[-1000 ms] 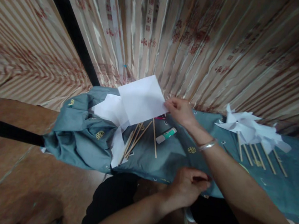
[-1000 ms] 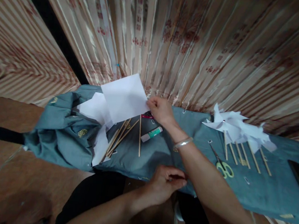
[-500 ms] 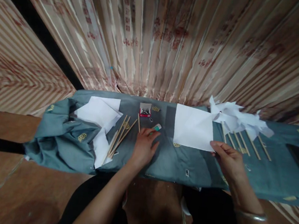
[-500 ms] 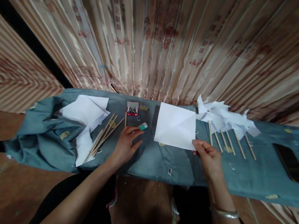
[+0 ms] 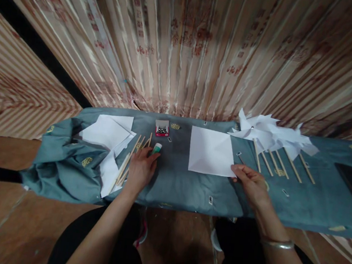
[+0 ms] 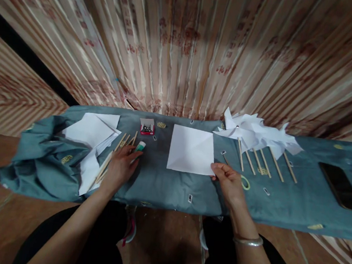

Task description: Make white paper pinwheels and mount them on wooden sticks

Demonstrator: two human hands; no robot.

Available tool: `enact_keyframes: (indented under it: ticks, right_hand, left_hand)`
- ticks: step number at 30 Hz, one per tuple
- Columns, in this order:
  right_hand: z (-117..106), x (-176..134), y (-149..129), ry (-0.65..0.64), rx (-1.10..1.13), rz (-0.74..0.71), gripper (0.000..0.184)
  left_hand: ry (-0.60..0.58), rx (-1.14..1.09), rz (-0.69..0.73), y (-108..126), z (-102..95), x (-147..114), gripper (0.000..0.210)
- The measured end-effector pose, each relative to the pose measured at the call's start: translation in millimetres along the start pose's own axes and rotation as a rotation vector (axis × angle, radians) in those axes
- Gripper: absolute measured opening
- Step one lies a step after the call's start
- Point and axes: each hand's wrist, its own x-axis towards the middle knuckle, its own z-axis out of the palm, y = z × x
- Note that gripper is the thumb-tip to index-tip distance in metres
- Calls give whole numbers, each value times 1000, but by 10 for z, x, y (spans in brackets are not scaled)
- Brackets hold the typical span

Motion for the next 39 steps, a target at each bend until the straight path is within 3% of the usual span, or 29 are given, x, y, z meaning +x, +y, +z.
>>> enact_keyframes:
  ticks: [4, 8, 12, 15, 19, 24, 33, 35, 39]
  right_hand:
    - [90, -90, -21, -109, -53, 32, 40]
    - [148, -134, 3, -125, -77, 40, 44]
    - [149, -129, 64, -102, -104, 40, 45]
    - [176, -164, 92, -71, -126, 39, 43]
    - [249, -278, 97, -53, -161, 56, 39]
    - [263, -394, 127, -72, -229, 32, 38]
    - [2, -447, 117, -101, -327, -135, 30]
    - [-111, -451, 103, -137, -412, -244, 30]
    - [-280, -468, 113, -299, -625, -477, 48]
  left_hand:
    - [-33, 30, -39, -90, -63, -46, 30]
    - [12, -8, -1, -6, -90, -104, 36]
    - [70, -176, 215, 297, -78, -254, 52]
    - [-29, -257, 423, 577, -37, -364, 57]
    - [-117, -263, 465, 804, 45, -360, 46]
    - [-144, -209, 503, 845, 132, -267, 27]
    - [-146, -235, 570, 819, 166, -314, 27]
    - [-117, -264, 597, 811, 176, -329, 28]
    - [-45, -344, 684, 835, 191, -372, 25]
